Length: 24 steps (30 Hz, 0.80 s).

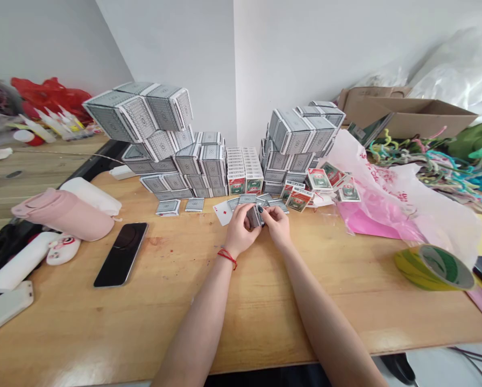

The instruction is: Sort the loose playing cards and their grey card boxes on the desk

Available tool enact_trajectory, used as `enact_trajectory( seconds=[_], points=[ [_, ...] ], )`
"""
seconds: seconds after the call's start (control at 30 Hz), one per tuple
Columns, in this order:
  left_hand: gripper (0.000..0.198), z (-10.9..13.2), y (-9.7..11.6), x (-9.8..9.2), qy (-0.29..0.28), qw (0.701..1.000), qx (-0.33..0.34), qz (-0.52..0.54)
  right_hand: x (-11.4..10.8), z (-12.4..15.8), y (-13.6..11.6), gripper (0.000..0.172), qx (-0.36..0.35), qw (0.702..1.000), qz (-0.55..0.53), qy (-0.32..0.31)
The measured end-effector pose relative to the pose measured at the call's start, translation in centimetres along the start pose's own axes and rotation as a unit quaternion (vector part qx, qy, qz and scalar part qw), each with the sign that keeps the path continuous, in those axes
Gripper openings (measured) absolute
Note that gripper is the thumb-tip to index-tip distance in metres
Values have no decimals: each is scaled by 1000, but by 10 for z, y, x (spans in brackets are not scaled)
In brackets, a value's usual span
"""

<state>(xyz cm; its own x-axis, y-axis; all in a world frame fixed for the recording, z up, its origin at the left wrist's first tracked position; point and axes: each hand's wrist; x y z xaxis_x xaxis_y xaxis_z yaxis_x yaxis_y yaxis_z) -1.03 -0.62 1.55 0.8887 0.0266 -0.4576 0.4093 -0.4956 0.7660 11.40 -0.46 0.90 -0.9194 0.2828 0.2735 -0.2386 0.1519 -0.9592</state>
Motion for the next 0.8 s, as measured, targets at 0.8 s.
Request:
enact_trajectory(
  seconds=[0.8],
  points=[
    [59,1,-6,6,5,1000,-2,-9,-1,-1,4,33,6,999,40,-29]
  ],
)
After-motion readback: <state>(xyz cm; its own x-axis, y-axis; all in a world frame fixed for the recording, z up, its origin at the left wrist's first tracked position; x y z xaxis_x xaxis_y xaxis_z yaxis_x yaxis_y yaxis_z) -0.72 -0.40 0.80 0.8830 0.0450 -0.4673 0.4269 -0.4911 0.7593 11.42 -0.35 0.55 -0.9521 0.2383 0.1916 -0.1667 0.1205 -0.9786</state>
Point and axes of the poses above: each hand's wrist, its own z-axis away from the middle knuckle, its own x-axis out of the palm, y = z × x, and after that the axes turned 5 degrees about -z, right-handed
